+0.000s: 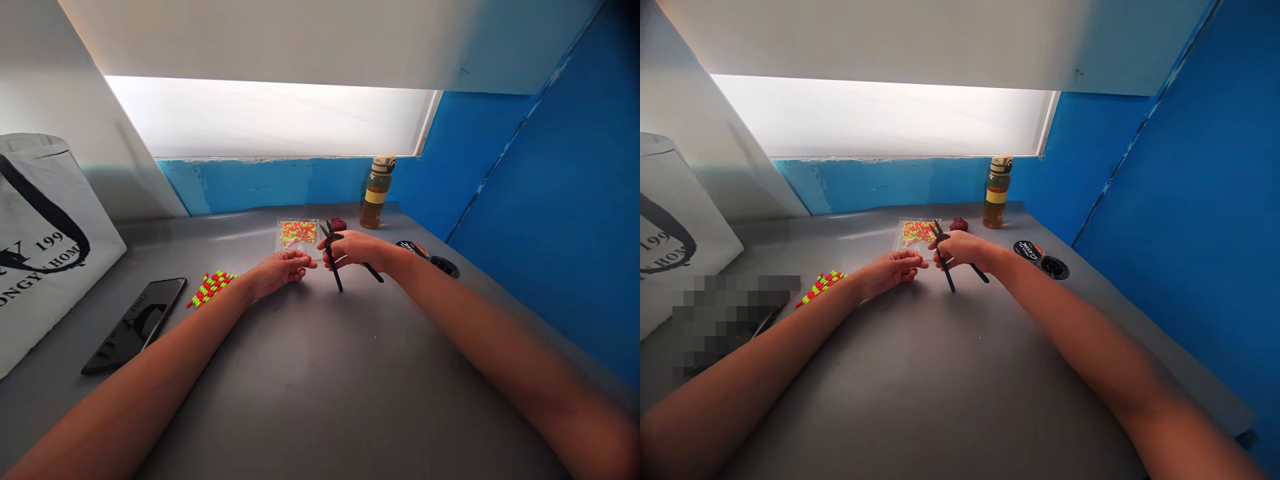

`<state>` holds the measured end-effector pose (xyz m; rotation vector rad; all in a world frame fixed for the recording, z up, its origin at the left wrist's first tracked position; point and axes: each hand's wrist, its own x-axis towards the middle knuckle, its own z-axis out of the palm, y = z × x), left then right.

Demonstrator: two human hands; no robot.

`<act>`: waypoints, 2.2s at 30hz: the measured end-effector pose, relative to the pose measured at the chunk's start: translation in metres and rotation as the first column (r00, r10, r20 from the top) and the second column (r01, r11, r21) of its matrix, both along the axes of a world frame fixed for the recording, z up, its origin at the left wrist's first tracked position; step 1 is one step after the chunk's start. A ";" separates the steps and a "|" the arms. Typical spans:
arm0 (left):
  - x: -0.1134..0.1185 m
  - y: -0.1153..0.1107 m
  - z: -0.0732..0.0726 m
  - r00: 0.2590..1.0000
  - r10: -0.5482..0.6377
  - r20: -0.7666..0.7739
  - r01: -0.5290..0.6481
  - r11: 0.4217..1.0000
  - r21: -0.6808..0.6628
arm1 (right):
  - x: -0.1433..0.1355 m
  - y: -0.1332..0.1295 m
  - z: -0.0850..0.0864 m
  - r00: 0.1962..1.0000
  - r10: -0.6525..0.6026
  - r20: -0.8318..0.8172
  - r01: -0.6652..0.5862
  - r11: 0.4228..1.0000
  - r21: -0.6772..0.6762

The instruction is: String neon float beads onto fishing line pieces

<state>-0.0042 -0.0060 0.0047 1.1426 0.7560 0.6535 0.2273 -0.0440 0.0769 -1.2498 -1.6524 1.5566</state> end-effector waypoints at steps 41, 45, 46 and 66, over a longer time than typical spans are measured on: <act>0.004 -0.003 0.003 0.996 0.009 -0.094 -0.001 0.997 0.080 | -0.008 0.019 -0.058 0.570 -0.261 0.779 -0.352 0.779 0.519; 0.005 -0.002 0.003 0.994 0.038 -0.104 -0.029 0.996 0.086 | -0.006 0.024 -0.058 0.616 -0.230 0.754 -0.322 0.800 0.507; 0.005 -0.002 0.003 0.994 0.040 -0.104 -0.031 0.995 0.090 | -0.006 0.025 -0.058 0.627 -0.219 0.748 -0.316 0.806 0.501; 0.004 0.001 0.003 0.994 -0.014 -0.112 0.023 0.996 0.084 | -0.007 0.025 -0.047 0.712 -0.107 0.694 -0.237 0.894 0.381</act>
